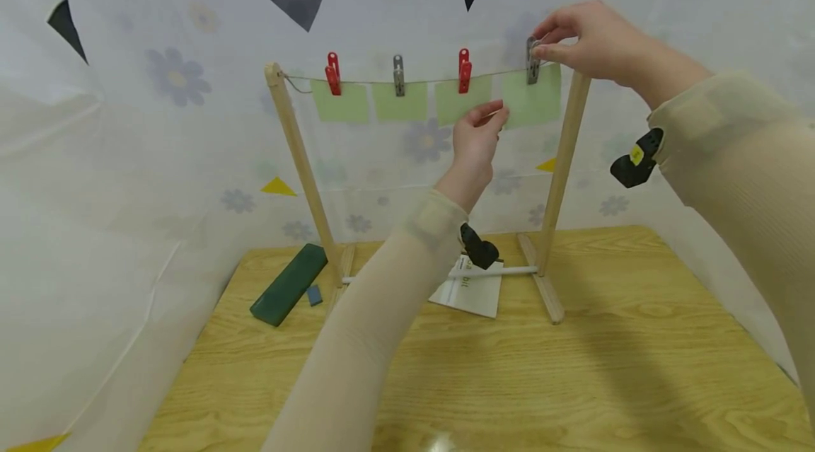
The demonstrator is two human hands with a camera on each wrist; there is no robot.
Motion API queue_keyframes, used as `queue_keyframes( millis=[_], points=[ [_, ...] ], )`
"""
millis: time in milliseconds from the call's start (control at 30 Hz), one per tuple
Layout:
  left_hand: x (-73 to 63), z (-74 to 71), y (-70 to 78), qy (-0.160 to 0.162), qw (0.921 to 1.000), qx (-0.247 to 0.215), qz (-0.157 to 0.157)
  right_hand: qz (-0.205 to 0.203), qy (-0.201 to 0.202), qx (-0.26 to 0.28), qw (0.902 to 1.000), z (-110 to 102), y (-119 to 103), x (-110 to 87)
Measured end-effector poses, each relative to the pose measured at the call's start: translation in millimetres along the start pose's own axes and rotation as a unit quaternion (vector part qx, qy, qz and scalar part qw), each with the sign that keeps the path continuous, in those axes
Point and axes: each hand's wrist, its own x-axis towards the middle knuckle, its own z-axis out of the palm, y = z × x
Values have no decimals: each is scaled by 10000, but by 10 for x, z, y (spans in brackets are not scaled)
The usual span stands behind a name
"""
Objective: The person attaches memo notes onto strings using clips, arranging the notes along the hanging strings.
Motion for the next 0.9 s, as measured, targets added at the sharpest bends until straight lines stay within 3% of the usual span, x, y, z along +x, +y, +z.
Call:
queue_keyframes(
  millis=[567, 900],
  points=[
    [38, -90, -60, 16, 10000, 64, 47, 113, 68, 102, 9999, 8, 15, -10],
    [40, -187, -66, -21, 9999, 109, 57, 498, 457, 13, 9977, -52, 23, -53]
  ],
)
